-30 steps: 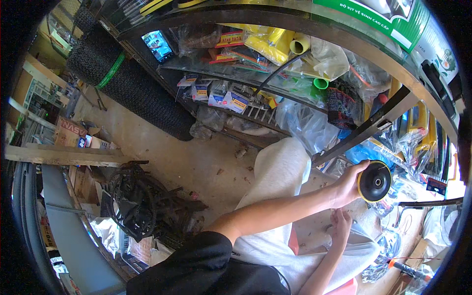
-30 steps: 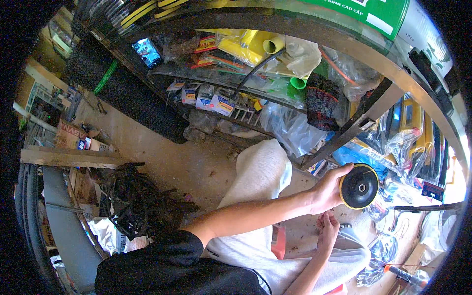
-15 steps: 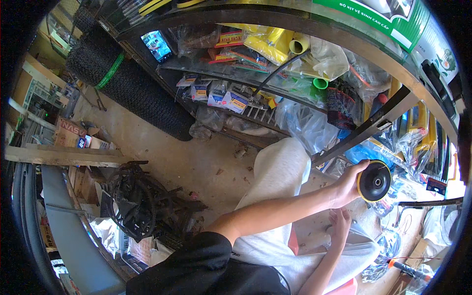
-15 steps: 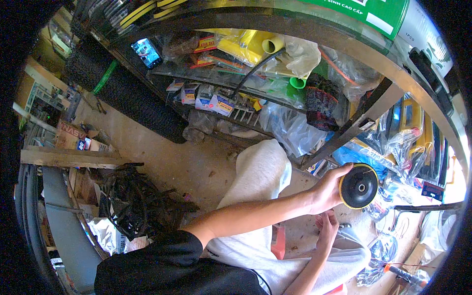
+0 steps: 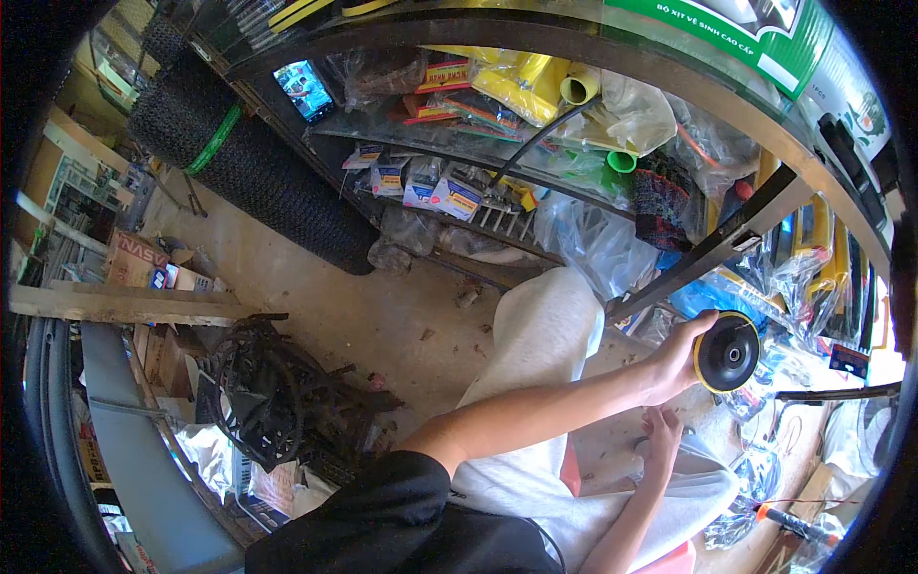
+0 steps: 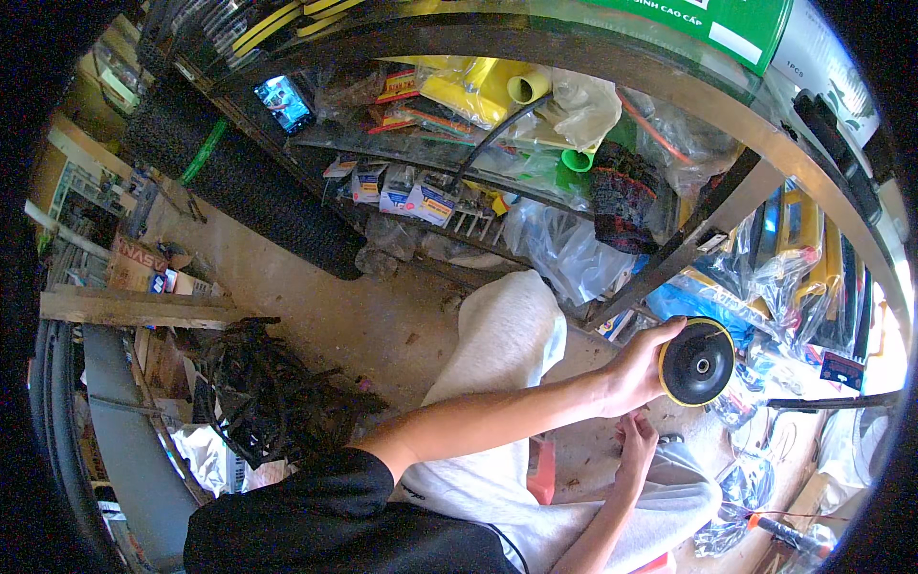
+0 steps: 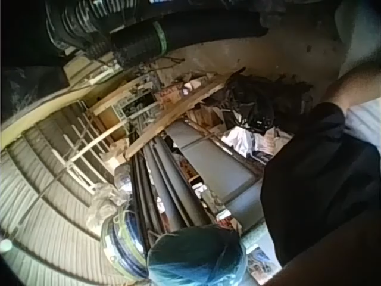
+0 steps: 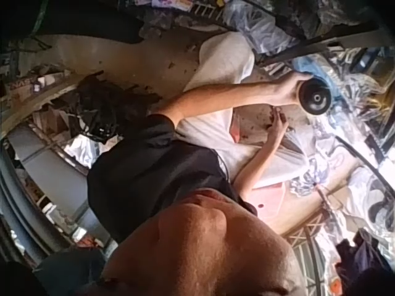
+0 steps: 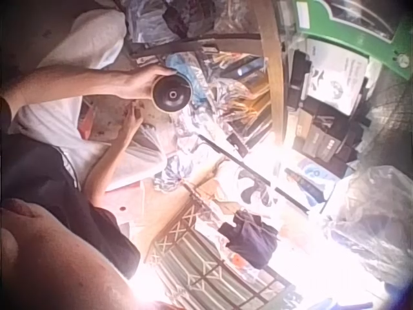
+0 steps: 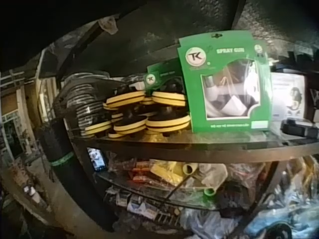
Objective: Assemble a yellow and black circular hardware component, possibly a polishing pad holder or similar tool part, by inserting and tightening a screw.
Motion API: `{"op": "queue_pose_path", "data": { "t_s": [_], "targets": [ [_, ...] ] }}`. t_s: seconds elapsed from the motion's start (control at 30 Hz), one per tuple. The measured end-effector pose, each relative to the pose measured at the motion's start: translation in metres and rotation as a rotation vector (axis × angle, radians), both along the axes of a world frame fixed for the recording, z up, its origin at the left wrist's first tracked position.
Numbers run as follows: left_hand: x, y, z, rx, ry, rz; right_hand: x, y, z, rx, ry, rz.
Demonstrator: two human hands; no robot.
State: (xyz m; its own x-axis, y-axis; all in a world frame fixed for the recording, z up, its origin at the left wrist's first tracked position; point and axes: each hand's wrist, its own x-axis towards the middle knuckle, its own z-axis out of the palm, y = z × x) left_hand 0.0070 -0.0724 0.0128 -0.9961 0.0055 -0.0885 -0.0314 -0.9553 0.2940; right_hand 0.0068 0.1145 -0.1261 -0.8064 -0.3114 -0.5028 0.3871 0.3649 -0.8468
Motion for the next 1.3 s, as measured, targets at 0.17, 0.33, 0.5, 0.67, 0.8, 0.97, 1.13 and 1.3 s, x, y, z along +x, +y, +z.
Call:
{"op": "queue_pose_path", "data": {
  "t_s": [0.17,0.33,0.5,0.67,0.8,0.97,1.13,1.3],
  "targets": [
    [0.001,0.0,-0.001,-0.015,-0.011,0.004,0.001,0.0,0.001,0.027,0.029,0.004],
    [0.003,0.0,0.003,-0.071,-0.029,0.013,0.003,0.0,0.004,0.041,0.064,-0.008],
    [0.006,0.0,0.008,-0.064,-0.056,0.021,0.005,-0.001,0.006,0.049,0.085,0.005],
    [0.007,0.0,0.009,-0.082,-0.106,0.082,0.007,-0.004,0.006,0.011,0.037,-0.016],
    [0.007,-0.002,0.013,-0.067,-0.15,0.078,0.003,0.004,-0.011,0.064,-0.015,-0.047],
    [0.008,-0.005,0.013,-0.048,-0.137,0.094,0.003,0.002,-0.006,0.029,-0.042,-0.086],
    [0.013,-0.008,0.023,0.099,-0.039,-0.027,0.004,0.0,-0.001,0.075,0.004,-0.007],
    [0.015,-0.013,0.027,0.184,0.043,-0.137,0.008,-0.005,0.008,0.071,0.036,0.019]
  ]
}}
